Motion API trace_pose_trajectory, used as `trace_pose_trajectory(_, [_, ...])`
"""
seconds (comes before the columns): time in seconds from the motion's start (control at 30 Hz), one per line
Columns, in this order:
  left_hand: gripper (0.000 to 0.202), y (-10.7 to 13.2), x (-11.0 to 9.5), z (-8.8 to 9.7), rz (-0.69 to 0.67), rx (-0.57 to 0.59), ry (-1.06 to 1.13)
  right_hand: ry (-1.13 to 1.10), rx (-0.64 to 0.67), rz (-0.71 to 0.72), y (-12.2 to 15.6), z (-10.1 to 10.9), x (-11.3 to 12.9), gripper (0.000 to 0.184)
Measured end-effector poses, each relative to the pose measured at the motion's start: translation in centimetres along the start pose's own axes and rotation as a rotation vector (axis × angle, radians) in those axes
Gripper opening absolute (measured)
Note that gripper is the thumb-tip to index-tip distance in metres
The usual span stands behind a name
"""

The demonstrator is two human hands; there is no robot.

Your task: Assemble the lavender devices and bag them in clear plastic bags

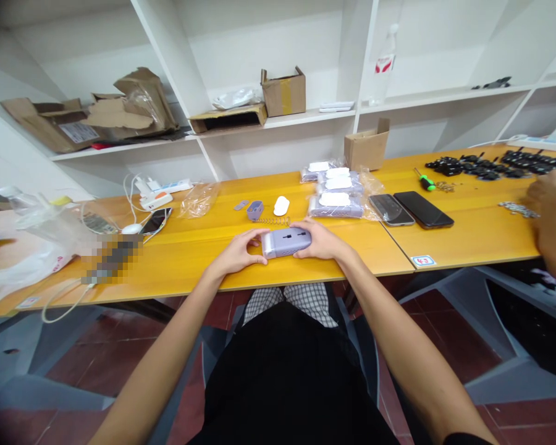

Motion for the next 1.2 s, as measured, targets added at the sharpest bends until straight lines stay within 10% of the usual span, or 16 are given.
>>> trace_pose_trajectory(0.33, [0.060,-0.1,-0.2,0.5,0.020,-0.152,-0.005,0.000,-0.016,0.025,0.1,0.3,0.4,0.085])
trace_pose_trajectory(1.2, [0.022,0.1,-1.6,0.6,-0.041,0.140,-0.101,0.049,-0.075,-0.015,0.0,-0.6,0.2,0.081])
Point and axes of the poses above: each hand's wrist, its own y-axis away from the middle knuckle, its own z-axis out of the back of the hand, x = y × z, the point moved 7 cm from there along -y, towards the middle knuckle, and after that the axes turned 9 degrees about x, right-handed, at the moved point
